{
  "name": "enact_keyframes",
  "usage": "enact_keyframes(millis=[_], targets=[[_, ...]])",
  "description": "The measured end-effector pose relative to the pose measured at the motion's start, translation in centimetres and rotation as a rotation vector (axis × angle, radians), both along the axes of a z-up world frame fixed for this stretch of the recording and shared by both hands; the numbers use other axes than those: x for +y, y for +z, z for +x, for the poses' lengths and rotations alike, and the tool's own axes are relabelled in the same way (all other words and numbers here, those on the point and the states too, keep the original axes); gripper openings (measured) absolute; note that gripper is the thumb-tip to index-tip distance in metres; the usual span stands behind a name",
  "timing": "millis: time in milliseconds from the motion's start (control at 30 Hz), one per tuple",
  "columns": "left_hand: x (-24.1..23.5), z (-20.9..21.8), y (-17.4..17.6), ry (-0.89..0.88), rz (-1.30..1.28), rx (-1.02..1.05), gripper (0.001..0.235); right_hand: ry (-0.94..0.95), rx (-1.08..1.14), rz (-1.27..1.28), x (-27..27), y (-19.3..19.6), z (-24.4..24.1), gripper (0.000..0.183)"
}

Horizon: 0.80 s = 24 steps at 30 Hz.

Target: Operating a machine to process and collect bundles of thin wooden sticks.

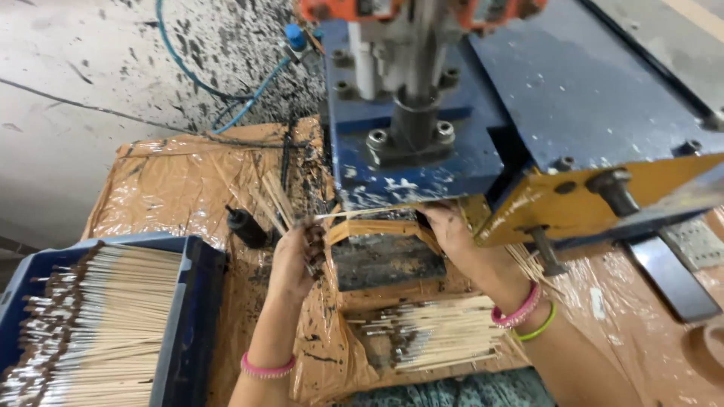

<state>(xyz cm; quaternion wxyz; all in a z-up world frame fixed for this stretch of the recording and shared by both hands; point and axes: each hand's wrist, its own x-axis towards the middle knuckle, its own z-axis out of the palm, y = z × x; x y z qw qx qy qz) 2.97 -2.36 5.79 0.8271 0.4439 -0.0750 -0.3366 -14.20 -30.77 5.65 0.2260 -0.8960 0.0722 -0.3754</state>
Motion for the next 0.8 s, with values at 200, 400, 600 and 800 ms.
enact_keyframes(millis=[200, 400, 600, 800], targets=[[6.1, -7.2, -0.3, 0.359, 0.393, -0.016, 0.024, -0.183, -0.095, 0.080, 0.4, 5.0, -12.8, 0.007], [7.0, -11.3, -3.3, 0.437, 0.397, -0.425, 0.031, -0.518, 0.050, 0.229, 1.0, 1.0, -14.8, 0.047], [3.3, -13.3, -2.2, -0.232, 0.594, -0.655, 0.016, 0.567, 0.265, 0.962, 6.6, 4.2, -10.2, 0.038], [4.6, -3.7, 3.6, -0.133, 0.422, -0.574, 0.022, 0.646, 0.081, 0.722, 4.5, 9.7, -4.3, 0.027]])
